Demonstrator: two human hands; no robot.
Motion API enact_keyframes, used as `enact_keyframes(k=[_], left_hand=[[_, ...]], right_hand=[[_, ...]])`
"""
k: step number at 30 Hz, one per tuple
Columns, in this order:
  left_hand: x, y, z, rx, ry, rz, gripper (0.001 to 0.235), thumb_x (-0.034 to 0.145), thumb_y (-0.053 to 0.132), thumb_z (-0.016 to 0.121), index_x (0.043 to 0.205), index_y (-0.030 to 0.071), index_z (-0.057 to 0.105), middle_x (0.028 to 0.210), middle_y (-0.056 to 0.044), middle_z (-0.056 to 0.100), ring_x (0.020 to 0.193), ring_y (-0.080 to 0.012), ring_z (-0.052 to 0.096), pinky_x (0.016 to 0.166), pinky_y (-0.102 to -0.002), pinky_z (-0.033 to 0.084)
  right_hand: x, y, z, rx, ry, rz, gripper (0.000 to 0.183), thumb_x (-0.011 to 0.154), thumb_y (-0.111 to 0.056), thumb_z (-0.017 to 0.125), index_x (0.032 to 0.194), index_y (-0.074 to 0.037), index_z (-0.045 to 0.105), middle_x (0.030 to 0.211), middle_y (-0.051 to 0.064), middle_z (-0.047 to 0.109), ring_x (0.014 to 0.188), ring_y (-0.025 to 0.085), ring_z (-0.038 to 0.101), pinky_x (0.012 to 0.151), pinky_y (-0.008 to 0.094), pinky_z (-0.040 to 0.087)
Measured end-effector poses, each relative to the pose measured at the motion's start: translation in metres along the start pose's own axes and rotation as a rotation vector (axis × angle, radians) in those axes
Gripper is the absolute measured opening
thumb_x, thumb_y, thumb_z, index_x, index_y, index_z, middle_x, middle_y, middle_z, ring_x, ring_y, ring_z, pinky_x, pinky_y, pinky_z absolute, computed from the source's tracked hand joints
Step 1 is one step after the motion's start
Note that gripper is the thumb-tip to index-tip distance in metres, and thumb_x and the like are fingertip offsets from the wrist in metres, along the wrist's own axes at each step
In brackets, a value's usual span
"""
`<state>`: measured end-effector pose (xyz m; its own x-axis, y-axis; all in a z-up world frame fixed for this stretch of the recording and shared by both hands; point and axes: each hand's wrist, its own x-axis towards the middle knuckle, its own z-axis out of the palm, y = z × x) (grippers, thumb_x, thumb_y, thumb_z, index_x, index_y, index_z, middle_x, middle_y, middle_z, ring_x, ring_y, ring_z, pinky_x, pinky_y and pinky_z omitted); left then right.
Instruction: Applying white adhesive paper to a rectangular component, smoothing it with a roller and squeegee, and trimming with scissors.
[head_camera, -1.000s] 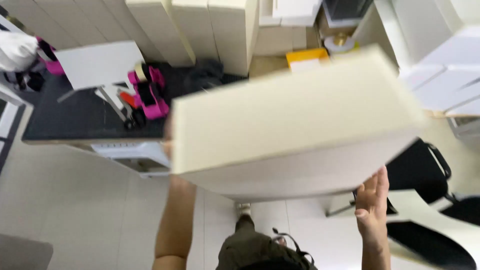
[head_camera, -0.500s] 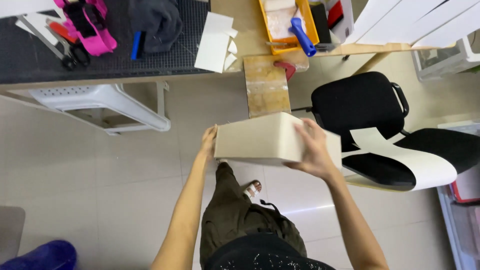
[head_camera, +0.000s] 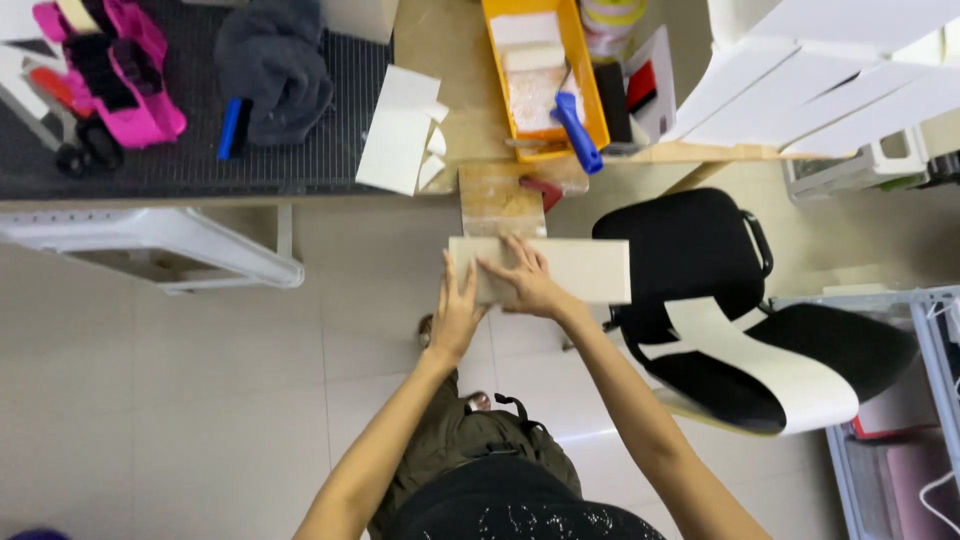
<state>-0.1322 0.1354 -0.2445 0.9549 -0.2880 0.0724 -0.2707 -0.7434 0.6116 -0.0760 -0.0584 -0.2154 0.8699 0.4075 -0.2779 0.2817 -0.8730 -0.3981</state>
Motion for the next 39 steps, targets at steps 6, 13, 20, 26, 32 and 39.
enact_keyframes(k=[6, 13, 20, 26, 32, 39], left_hand=[[0.033, 0.001, 0.014, 0.411, 0.038, 0.046, 0.095, 0.069, 0.054, 0.082, 0.147, 0.013, 0.046, 0.148, -0.041, 0.034, 0.08, -0.0324, 0.073, 0.052, -0.034, 0.064], [0.124, 0.032, 0.017, 0.489, -0.444, -0.188, 0.095, 0.073, 0.058, 0.081, 0.136, -0.005, 0.052, 0.14, -0.039, 0.044, 0.133, -0.0505, 0.043, 0.106, -0.057, 0.036], [0.275, 0.006, 0.084, 0.352, 0.212, 0.26, 0.094, 0.07, 0.047, 0.084, 0.145, 0.002, 0.048, 0.146, -0.024, 0.049, 0.144, -0.0342, 0.038, 0.121, -0.059, 0.014], [0.273, 0.003, 0.074, 0.296, 0.426, 0.361, 0.041, 0.09, 0.024, 0.07, 0.126, 0.005, 0.063, 0.114, -0.01, 0.055, 0.108, -0.0222, 0.055, 0.116, -0.054, 0.028], [0.277, 0.002, 0.076, 0.395, 0.442, 0.361, 0.018, 0.093, 0.018, 0.062, 0.11, 0.011, 0.063, 0.094, -0.002, 0.054, 0.087, -0.0155, 0.05, 0.095, -0.045, 0.029], [0.282, -0.001, 0.087, 0.441, 0.423, 0.326, 0.016, 0.092, 0.015, 0.058, 0.108, 0.017, 0.061, 0.093, 0.001, 0.054, 0.091, -0.0139, 0.049, 0.093, -0.046, 0.026]], right_hand=[[0.073, 0.075, -0.08, 0.066, 0.776, 0.1, 0.046, 0.085, -0.022, 0.076, 0.13, -0.023, 0.063, 0.137, 0.014, 0.046, 0.13, 0.038, 0.042, 0.1, 0.058, 0.041], [0.165, 0.159, -0.119, -0.22, 0.272, 0.449, 0.07, 0.099, -0.033, 0.062, 0.159, -0.032, 0.026, 0.113, 0.019, 0.059, 0.105, 0.041, 0.066, 0.086, 0.056, 0.054], [0.191, 0.166, -0.14, -0.152, 0.124, 0.526, 0.066, 0.097, -0.03, 0.053, 0.157, -0.045, 0.027, 0.115, 0.021, 0.064, 0.103, 0.044, 0.069, 0.083, 0.054, 0.058], [0.215, 0.166, -0.174, -0.028, 0.175, 0.525, 0.063, 0.093, -0.03, 0.064, 0.152, -0.041, 0.041, 0.115, 0.024, 0.067, 0.105, 0.042, 0.069, 0.086, 0.052, 0.058], [0.129, 0.115, -0.219, 0.008, 0.177, 0.419, 0.063, 0.091, -0.022, 0.069, 0.149, -0.036, 0.049, 0.113, 0.027, 0.068, 0.106, 0.046, 0.067, 0.085, 0.055, 0.057], [0.163, 0.101, -0.239, -0.226, -0.02, 0.453, 0.056, 0.093, -0.026, 0.065, 0.147, -0.027, 0.053, 0.109, 0.03, 0.067, 0.101, 0.049, 0.068, 0.083, 0.057, 0.057]])
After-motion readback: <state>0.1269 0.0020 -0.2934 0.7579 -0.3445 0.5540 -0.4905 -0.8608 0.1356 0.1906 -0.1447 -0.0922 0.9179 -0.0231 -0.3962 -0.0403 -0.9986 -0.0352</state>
